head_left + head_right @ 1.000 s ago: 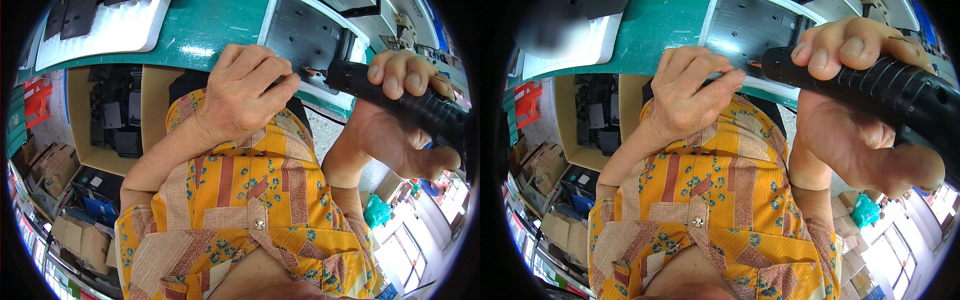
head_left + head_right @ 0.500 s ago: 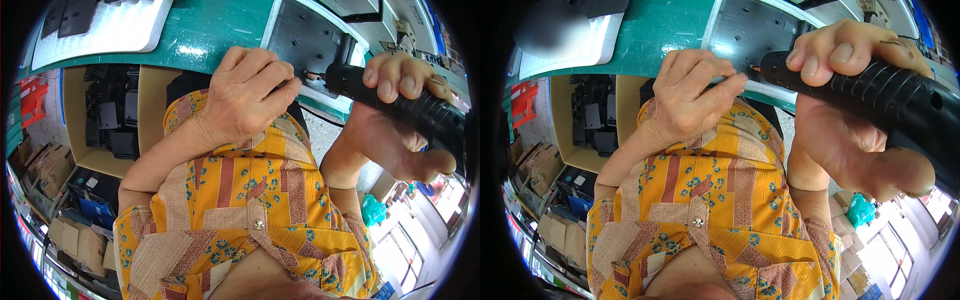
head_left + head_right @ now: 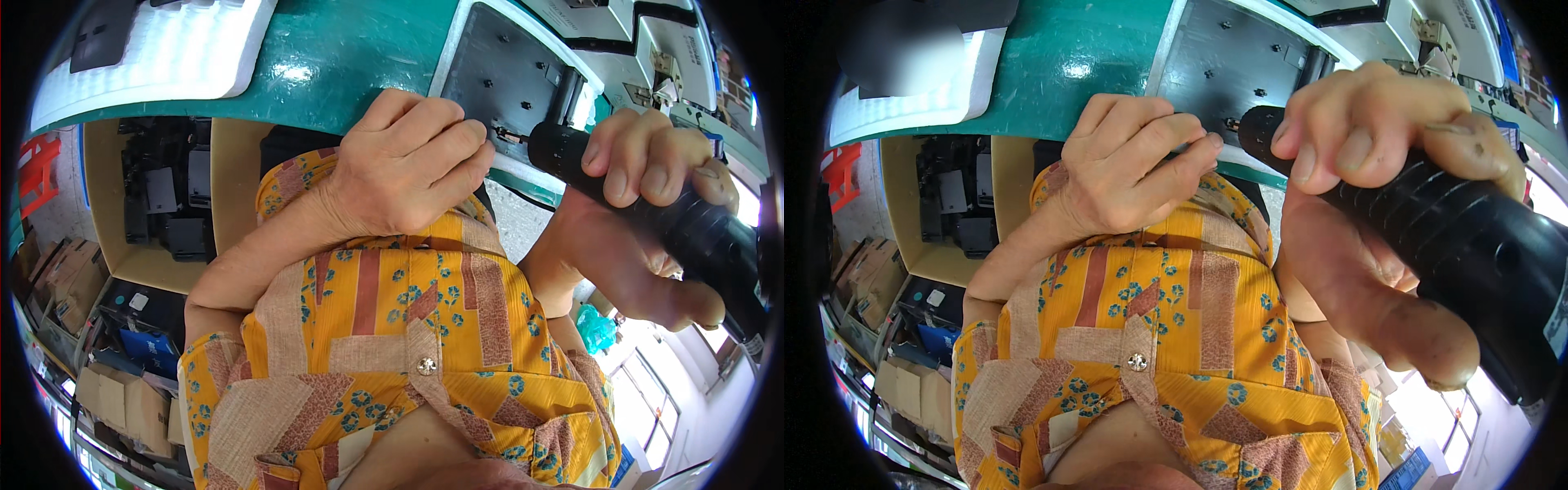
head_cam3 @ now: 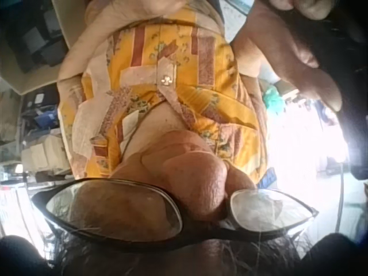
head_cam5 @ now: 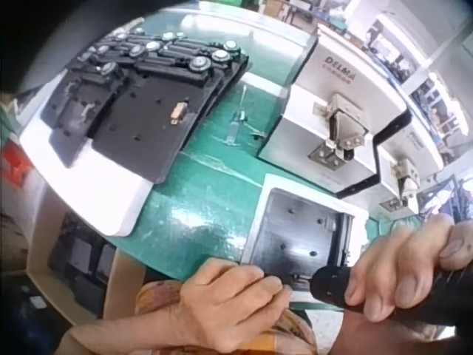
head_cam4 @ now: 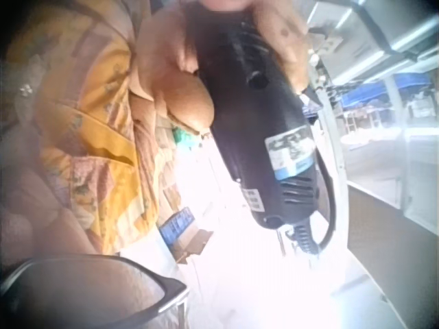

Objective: The recorder uses an electric screwdriver and automated screw feeders to assemble black electronic panels at a factory workbench.

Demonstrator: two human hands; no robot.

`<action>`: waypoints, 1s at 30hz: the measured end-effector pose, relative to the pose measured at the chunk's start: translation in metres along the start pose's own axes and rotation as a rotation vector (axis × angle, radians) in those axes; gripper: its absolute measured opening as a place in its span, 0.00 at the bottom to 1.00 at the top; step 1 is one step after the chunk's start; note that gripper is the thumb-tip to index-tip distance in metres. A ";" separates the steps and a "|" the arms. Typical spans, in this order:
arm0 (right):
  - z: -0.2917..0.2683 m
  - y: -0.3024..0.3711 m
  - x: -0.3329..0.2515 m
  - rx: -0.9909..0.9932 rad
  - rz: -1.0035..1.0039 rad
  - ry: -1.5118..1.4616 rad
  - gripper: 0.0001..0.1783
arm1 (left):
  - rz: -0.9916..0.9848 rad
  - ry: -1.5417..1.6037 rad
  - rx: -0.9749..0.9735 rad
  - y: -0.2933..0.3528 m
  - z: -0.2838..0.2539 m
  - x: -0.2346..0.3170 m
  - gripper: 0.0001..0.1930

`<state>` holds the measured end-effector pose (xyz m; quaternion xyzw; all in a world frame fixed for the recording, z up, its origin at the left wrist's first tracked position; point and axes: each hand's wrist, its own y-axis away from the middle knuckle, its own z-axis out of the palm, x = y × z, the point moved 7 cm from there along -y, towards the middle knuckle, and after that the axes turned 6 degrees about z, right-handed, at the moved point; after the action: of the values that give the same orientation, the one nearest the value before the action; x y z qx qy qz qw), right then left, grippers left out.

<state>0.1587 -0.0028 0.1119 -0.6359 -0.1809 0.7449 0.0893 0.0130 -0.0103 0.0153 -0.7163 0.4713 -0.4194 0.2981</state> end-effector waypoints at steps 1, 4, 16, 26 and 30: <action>-0.002 0.002 0.000 0.047 -0.014 0.022 0.45 | 0.018 -0.008 0.010 0.000 -0.001 0.001 0.14; 0.005 0.009 -0.006 0.164 -0.063 0.150 0.46 | 0.022 -0.011 0.053 0.003 0.000 0.000 0.14; -0.012 0.013 0.013 0.119 -0.228 -0.049 0.40 | 0.014 -0.003 0.057 0.000 0.004 -0.007 0.13; -0.102 0.060 0.010 0.694 -0.351 0.004 0.25 | -0.100 0.045 -0.239 -0.039 0.011 -0.037 0.22; -0.093 0.059 0.021 0.699 -0.356 -0.043 0.23 | -0.027 0.050 -0.423 -0.059 0.026 -0.050 0.44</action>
<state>0.2516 -0.0349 0.0579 -0.5101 -0.0256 0.7477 0.4243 0.0505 0.0588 0.0354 -0.7587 0.5462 -0.3327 0.1237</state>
